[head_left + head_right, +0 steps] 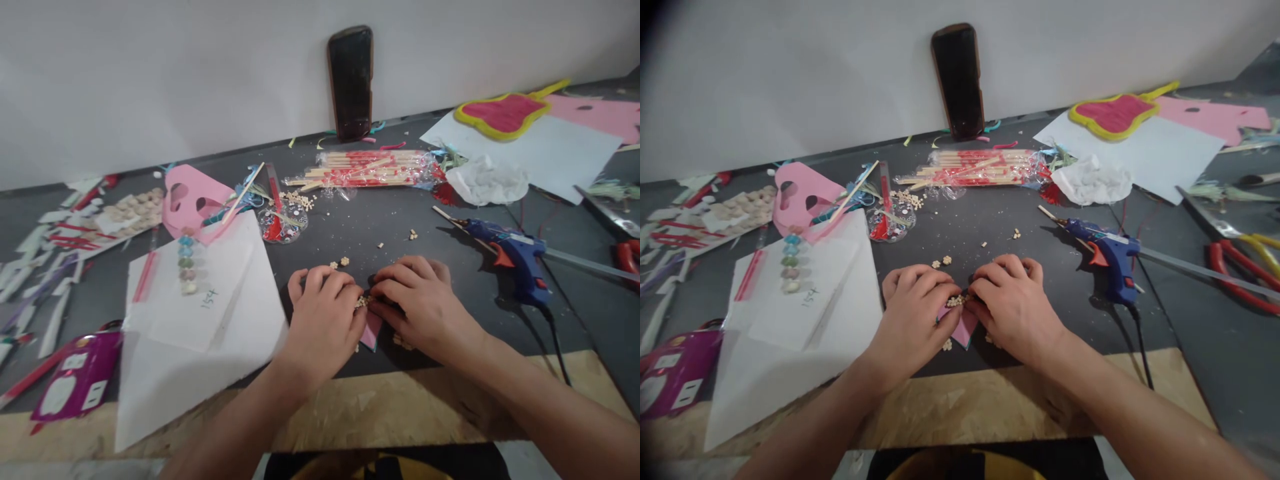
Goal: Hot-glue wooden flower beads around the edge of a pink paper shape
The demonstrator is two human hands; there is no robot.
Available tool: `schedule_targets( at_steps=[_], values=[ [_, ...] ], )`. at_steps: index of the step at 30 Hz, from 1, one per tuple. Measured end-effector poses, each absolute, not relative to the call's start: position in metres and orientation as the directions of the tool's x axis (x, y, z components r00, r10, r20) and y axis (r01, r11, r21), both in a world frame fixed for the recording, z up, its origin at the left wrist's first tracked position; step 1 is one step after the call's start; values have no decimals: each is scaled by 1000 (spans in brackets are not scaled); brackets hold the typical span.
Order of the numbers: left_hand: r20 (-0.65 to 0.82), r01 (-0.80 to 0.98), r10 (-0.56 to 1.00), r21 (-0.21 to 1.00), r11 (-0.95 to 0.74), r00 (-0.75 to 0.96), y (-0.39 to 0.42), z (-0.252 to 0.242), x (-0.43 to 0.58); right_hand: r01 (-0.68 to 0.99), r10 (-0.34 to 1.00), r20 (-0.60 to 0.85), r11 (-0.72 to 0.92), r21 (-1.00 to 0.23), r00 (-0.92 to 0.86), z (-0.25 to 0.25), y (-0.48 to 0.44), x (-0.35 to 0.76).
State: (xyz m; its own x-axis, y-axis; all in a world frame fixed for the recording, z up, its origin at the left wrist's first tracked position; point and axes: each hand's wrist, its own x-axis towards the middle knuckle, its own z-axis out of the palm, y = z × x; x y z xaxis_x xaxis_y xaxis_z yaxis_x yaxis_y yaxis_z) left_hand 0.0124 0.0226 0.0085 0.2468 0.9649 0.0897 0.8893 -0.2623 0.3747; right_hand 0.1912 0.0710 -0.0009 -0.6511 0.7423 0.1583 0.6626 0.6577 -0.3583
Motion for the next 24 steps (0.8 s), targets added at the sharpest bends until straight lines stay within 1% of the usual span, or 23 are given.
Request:
schedule_targets(
  at_steps=[8,24],
  values=[
    [64,882,965,394,-259,254,25,7,13,658,747,154,649,-383,-647,-2,72,192],
    [60,902,968,353,-249,244,24,9,12,646,750,169,644,-409,-640,-2,71,192]
  ],
)
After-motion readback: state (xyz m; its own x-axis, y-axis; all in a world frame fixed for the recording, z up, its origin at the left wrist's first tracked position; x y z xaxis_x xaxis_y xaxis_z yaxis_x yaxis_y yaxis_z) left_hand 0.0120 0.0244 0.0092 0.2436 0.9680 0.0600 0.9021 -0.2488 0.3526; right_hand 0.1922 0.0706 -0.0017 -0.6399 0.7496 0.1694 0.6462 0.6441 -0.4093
